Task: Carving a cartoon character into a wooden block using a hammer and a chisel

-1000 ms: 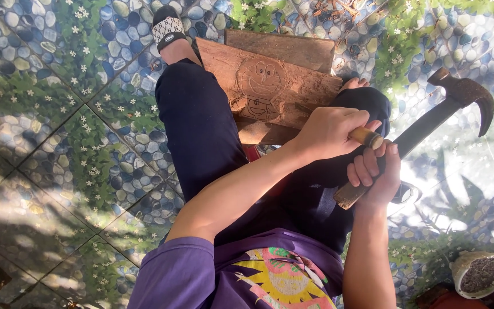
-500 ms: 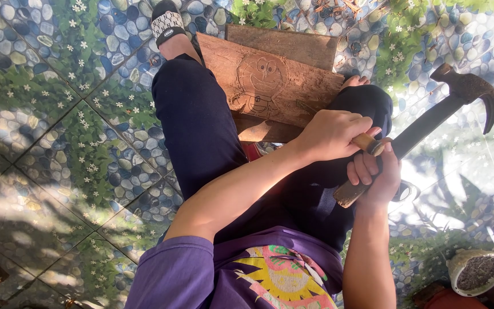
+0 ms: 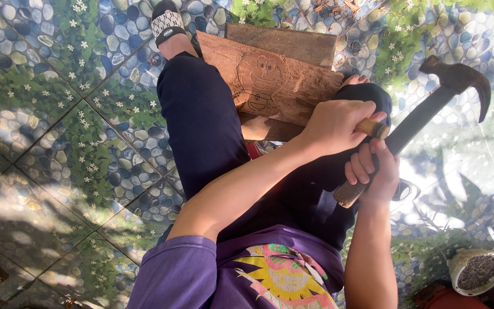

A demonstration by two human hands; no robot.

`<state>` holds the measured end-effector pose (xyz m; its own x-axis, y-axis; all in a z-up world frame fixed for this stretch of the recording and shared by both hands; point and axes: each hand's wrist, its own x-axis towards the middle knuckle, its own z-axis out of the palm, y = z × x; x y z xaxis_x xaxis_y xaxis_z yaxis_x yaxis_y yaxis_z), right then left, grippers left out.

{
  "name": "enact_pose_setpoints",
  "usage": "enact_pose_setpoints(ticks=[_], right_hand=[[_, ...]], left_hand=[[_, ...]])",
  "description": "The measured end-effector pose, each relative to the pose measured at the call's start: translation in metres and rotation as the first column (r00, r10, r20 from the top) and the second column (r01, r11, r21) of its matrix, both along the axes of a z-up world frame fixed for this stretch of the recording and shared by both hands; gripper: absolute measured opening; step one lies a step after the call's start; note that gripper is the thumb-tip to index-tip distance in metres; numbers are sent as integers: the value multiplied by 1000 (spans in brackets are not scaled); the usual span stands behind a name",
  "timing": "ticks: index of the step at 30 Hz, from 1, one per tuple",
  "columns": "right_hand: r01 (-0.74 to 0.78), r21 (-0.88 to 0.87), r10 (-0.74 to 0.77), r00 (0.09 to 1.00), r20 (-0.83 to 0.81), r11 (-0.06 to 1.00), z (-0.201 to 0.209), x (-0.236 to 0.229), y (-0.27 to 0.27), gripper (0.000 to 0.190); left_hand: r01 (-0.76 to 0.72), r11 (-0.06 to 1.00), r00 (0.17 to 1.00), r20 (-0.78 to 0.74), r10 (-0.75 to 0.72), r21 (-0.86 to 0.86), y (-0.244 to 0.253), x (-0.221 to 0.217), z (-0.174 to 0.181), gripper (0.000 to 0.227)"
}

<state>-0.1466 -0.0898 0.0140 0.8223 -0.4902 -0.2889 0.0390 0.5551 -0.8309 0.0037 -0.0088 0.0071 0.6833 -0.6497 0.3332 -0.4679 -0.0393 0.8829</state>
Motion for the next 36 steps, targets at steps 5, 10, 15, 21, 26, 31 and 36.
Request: enact_pose_setpoints(ticks=[5,10,15,21,26,31,36], right_hand=[[-48,-13,48,999,-23,999,2,2,-1,24],[-95,-73,91,995,-48,993,5,2,-2,25],[-155,-196,131,982,-134,968,22,12,7,27],[-162,-242,144,985,-92,957,16,7,9,31],[-138,-253,131,990,-45,958,5,1,7,30],[-112,-240,108,994,-30,964,-5,-3,0,27],[-13,138,8,999,36,990,-30,-27,-21,20]], left_hand=[[16,1000,998,-54,-16,1,1,8,3,36],[5,1000,997,-76,-6,-14,6,13,11,38],[-72,996,991,-118,66,-53,6,22,11,28],[-70,993,988,-147,56,-91,8,17,10,28],[-145,976,978,-171,117,-162,11,24,16,27],[-166,966,973,-193,127,-198,12,24,19,26],[90,991,994,-77,-82,103,5,11,-5,19]])
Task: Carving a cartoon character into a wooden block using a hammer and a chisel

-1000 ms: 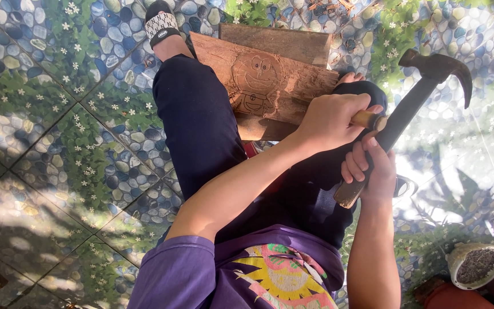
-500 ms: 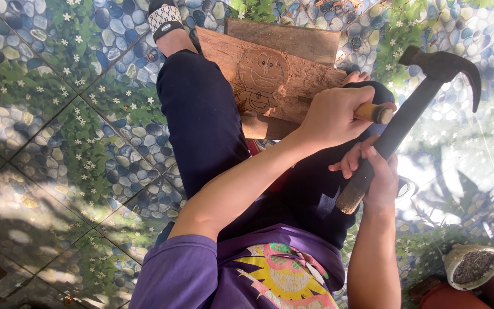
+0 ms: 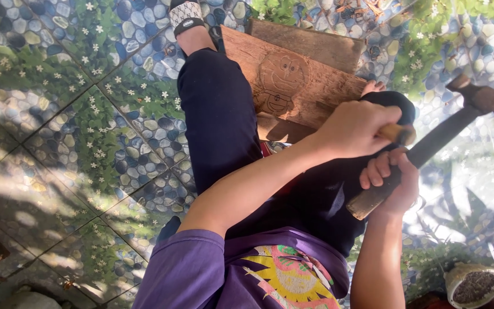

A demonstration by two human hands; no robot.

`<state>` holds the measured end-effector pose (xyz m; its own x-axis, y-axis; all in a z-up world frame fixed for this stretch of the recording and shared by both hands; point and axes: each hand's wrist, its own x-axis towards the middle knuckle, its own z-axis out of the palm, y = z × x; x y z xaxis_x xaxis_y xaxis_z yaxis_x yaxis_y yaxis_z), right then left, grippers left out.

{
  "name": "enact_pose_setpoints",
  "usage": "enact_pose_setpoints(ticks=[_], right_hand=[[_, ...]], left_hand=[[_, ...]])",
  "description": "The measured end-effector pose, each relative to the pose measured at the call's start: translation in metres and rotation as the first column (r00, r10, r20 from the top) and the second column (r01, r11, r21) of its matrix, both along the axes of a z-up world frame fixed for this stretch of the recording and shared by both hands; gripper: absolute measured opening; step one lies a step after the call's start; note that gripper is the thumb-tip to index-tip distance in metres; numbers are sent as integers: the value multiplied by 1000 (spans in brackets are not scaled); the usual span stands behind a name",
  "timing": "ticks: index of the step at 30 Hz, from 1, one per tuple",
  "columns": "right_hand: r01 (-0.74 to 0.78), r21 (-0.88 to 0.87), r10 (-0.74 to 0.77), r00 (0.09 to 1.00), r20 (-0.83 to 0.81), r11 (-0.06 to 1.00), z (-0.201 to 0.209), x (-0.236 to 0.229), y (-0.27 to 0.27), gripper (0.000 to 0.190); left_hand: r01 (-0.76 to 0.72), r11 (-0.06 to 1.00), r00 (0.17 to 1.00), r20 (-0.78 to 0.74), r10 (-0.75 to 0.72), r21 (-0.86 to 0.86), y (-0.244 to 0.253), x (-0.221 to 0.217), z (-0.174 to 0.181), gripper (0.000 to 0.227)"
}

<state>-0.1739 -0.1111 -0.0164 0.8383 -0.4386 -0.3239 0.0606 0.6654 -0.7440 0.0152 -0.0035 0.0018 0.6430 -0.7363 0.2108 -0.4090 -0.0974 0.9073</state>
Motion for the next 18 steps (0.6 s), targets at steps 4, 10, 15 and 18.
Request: enact_pose_setpoints(ticks=[4,10,15,18], right_hand=[[201,-54,-205,889,-409,978,54,33,31,14],[64,-136,-98,961,-257,989,54,36,32,18],[31,-182,-82,956,-282,983,57,40,34,35],[78,-161,-134,918,-373,984,67,45,38,29]], left_hand=[[157,984,986,51,-162,80,-12,-16,-17,18],[94,996,995,43,-94,1,-2,-8,0,16],[64,969,992,123,-36,-240,2,-12,-1,23],[-76,980,996,28,82,-182,-6,-12,-5,37]])
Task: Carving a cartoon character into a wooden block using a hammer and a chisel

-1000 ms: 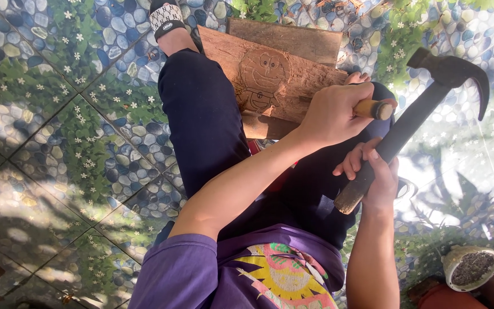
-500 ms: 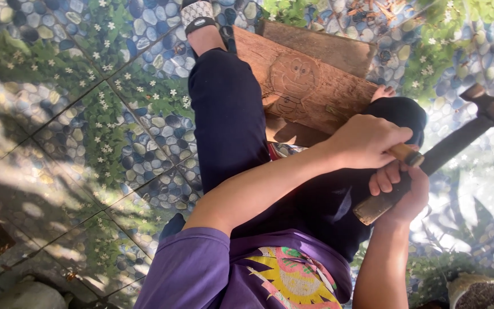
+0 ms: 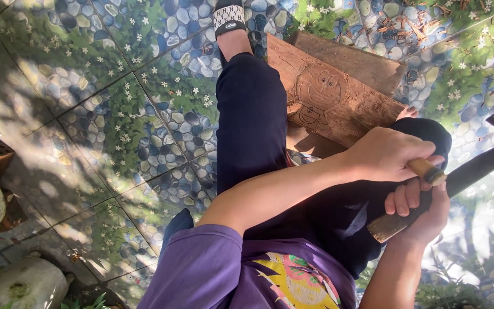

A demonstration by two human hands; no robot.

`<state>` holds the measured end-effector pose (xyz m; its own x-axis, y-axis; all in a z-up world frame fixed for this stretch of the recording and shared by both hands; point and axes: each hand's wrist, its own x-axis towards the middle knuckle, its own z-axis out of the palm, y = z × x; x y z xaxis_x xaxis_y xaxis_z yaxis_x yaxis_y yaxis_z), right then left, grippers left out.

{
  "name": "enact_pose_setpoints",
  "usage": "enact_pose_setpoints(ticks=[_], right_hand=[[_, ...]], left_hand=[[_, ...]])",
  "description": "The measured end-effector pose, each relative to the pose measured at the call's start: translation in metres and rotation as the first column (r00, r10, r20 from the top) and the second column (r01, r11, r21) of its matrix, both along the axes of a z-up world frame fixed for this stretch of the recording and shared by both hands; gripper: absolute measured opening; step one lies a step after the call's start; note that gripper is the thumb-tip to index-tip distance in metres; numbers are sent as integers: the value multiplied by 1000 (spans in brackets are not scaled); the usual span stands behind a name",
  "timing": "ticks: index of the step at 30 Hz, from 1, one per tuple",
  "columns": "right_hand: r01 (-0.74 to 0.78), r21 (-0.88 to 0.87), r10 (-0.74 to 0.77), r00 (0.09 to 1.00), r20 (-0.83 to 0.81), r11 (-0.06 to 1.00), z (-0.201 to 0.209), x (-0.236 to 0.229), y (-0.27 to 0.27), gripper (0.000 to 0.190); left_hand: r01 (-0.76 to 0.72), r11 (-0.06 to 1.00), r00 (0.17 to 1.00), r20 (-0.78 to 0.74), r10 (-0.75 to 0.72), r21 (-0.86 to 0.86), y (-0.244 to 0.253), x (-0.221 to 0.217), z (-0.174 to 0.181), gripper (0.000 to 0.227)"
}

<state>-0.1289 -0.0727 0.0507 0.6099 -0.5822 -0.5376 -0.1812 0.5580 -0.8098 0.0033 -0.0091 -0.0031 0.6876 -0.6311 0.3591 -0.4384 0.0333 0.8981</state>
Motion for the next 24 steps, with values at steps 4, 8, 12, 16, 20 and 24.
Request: enact_pose_setpoints(ticks=[4,8,12,16,20,24], right_hand=[[-13,-12,13,998,58,1000,-9,-3,-2,31],[101,38,-101,995,-6,994,-28,-10,-13,38],[98,-2,-98,993,-66,995,-2,9,4,29],[-42,107,9,957,292,993,-65,-34,-33,40],[-74,101,36,939,341,992,-82,-41,-43,36],[-97,138,38,924,380,986,-84,-36,-44,37]], left_hand=[[47,998,997,60,-49,29,-7,-10,-8,36],[216,976,976,26,-216,-2,3,-8,-7,21],[-101,988,980,161,119,-119,2,-3,15,41],[13,985,958,283,37,-173,5,-8,-1,24],[36,999,981,189,-43,39,-1,-10,-18,23],[168,986,954,248,-167,16,6,-18,-4,34]])
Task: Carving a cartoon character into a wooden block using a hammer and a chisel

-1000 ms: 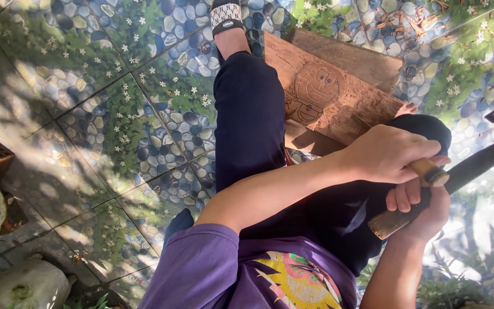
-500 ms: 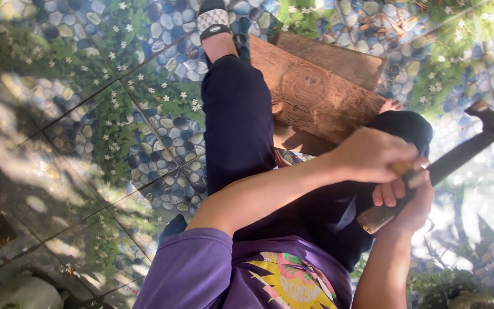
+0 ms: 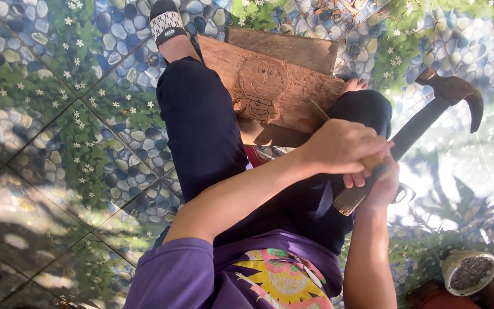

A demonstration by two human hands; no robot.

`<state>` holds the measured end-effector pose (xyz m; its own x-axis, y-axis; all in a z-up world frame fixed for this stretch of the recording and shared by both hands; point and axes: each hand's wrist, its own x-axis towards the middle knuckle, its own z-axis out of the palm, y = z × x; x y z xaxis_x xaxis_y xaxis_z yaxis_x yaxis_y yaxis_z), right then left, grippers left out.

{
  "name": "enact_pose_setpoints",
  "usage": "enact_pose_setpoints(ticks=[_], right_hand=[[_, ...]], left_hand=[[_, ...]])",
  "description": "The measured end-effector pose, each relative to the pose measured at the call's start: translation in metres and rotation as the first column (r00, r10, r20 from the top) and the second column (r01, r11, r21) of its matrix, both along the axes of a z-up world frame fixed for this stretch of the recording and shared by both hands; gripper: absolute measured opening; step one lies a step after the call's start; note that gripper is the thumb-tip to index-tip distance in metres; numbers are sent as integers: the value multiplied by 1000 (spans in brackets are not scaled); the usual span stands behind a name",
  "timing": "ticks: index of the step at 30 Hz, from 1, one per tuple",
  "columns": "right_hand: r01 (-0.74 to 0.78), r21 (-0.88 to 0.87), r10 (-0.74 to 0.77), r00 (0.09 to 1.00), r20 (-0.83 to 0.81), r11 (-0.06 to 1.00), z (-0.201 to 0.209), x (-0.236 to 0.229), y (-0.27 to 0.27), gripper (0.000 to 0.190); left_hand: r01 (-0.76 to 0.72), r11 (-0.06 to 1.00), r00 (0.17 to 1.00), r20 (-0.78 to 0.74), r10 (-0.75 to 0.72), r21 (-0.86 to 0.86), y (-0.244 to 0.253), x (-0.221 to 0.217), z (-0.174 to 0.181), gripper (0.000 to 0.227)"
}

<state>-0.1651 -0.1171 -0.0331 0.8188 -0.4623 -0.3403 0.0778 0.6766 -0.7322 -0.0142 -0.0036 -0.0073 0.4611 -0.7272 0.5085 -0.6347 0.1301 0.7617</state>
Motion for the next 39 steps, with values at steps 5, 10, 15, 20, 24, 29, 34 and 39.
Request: enact_pose_setpoints(ticks=[5,10,15,20,24,29,34,39], right_hand=[[-52,-11,52,999,-1,999,12,1,3,37],[-5,-5,5,1000,-2,1000,7,-5,0,34],[-89,94,86,996,39,992,-20,-18,-13,41],[-100,63,101,995,1,993,0,-3,-9,39],[-54,81,47,995,82,995,4,-2,-2,34],[-46,41,48,997,-55,998,-8,-10,-9,38],[-37,40,40,996,-86,999,-3,-9,-6,24],[3,-6,-4,996,-92,1000,26,6,9,31]], left_hand=[[-90,989,996,11,89,116,-7,-3,-21,31],[-104,973,989,-78,123,208,-14,1,-31,26],[13,996,997,-75,-6,90,-9,-8,-30,35],[-63,996,995,-77,68,58,-1,-2,-1,17],[-183,982,974,-130,187,43,0,17,0,23],[-133,991,991,-29,134,19,-2,10,-9,19],[-118,991,990,-66,123,68,-4,10,-14,18],[-174,984,984,-32,176,47,-8,18,-23,30]])
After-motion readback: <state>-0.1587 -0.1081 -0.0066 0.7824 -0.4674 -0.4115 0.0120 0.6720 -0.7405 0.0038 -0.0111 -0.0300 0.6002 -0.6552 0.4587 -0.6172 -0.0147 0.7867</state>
